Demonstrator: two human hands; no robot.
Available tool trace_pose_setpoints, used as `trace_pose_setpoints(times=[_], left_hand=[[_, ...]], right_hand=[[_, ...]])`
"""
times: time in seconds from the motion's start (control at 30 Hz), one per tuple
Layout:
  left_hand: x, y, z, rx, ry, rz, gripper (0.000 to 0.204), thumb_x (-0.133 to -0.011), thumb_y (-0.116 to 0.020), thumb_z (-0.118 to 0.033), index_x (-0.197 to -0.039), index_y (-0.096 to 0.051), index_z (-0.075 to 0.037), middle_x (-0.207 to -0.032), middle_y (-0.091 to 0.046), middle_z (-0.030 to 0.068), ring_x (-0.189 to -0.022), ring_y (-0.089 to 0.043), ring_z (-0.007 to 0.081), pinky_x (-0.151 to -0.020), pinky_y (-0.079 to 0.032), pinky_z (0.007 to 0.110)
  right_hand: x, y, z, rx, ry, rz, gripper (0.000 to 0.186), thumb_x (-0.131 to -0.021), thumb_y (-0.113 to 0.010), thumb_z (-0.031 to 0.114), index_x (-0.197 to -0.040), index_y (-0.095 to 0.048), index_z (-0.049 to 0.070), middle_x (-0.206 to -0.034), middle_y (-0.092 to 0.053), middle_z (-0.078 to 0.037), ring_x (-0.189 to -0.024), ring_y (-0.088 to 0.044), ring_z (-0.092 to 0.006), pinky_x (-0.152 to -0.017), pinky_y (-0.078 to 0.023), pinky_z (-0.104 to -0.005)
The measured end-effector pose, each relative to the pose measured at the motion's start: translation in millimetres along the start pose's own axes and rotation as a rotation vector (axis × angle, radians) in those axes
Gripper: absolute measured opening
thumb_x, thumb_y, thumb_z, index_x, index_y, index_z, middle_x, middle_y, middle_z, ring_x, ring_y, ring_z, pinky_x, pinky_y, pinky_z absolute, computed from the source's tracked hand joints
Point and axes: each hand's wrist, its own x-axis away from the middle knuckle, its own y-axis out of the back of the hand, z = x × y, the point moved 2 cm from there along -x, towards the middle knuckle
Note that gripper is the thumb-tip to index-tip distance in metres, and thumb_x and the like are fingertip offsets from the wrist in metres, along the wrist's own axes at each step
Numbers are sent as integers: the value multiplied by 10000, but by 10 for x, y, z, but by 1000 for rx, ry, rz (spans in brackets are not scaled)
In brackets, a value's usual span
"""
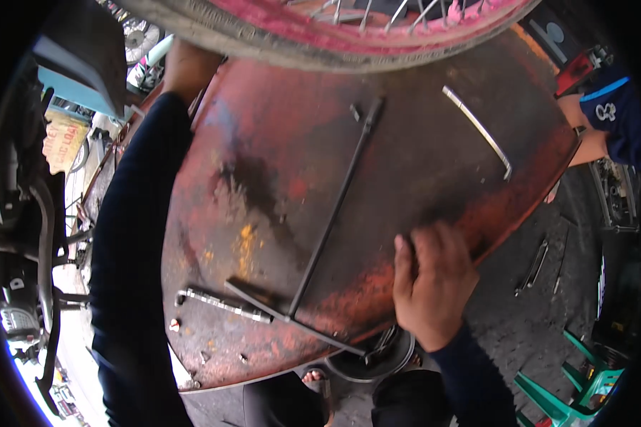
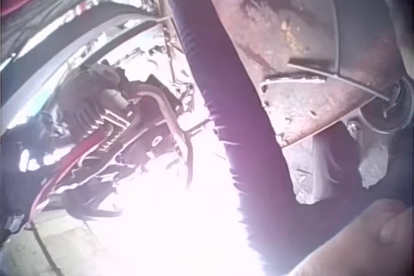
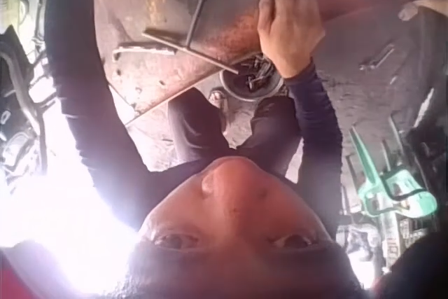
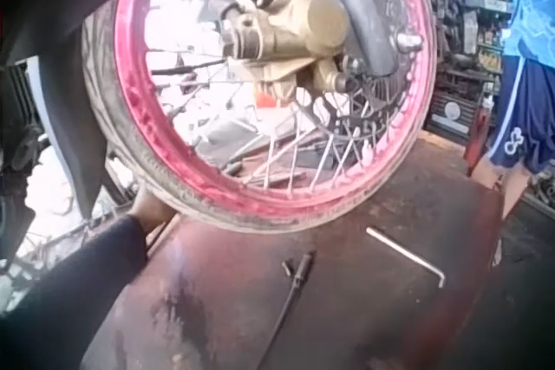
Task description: Removing and adjusting internal components of a motorcycle engine using hand tools.
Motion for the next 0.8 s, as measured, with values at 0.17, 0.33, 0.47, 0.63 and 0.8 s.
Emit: trace_pose_setpoints(times=[0.17,0.33,0.47,0.63,0.8], left_hand=[[-1099,-825,-63,208,-99,316,424,-1004,-622,-277,-1382,-556,-98,-1321,-635,98,-1213,-602,237,-1006,-495,372],[-1268,-1093,154,64,27,501,416,-1017,-610,-310,-1374,-552,-104,-1303,-633,103,-1202,-600,244,-996,-501,377],[-1217,-1090,346,39,85,511,397,-1013,-602,-318,-1342,-573,-97,-1266,-649,119,-1176,-613,267,-989,-504,391],[-1225,-1096,353,15,117,446,378,-1009,-593,-328,-1302,-599,-88,-1219,-668,138,-1144,-630,296,-981,-508,409],[-1198,-1177,413,-27,150,345,366,-1005,-583,-337,-1262,-625,-80,-1173,-687,157,-1112,-646,325,-972,-512,426]], right_hand=[[-105,67,-19,-88,34,-46,187,-888,-725,223,-876,-585,99,-863,-578,-97,-765,-606,-322,-610,-505,-445],[-114,89,-30,-90,43,-54,207,-882,-750,260,-864,-612,106,-839,-590,-69,-739,-617,-276,-574,-520,-399],[-100,89,-48,-90,26,-34,218,-868,-757,273,-844,-612,111,-830,-584,-56,-734,-616,-251,-554,-526,-368],[-115,79,-33,-88,10,-8,217,-867,-752,280,-838,-605,123,-820,-571,-44,-724,-609,-240,-547,-518,-368],[-110,68,-11,-93,6,-61,208,-864,-750,221,-817,-588,100,-803,-568,-62,-709,-596,-281,-560,-490,-411]])
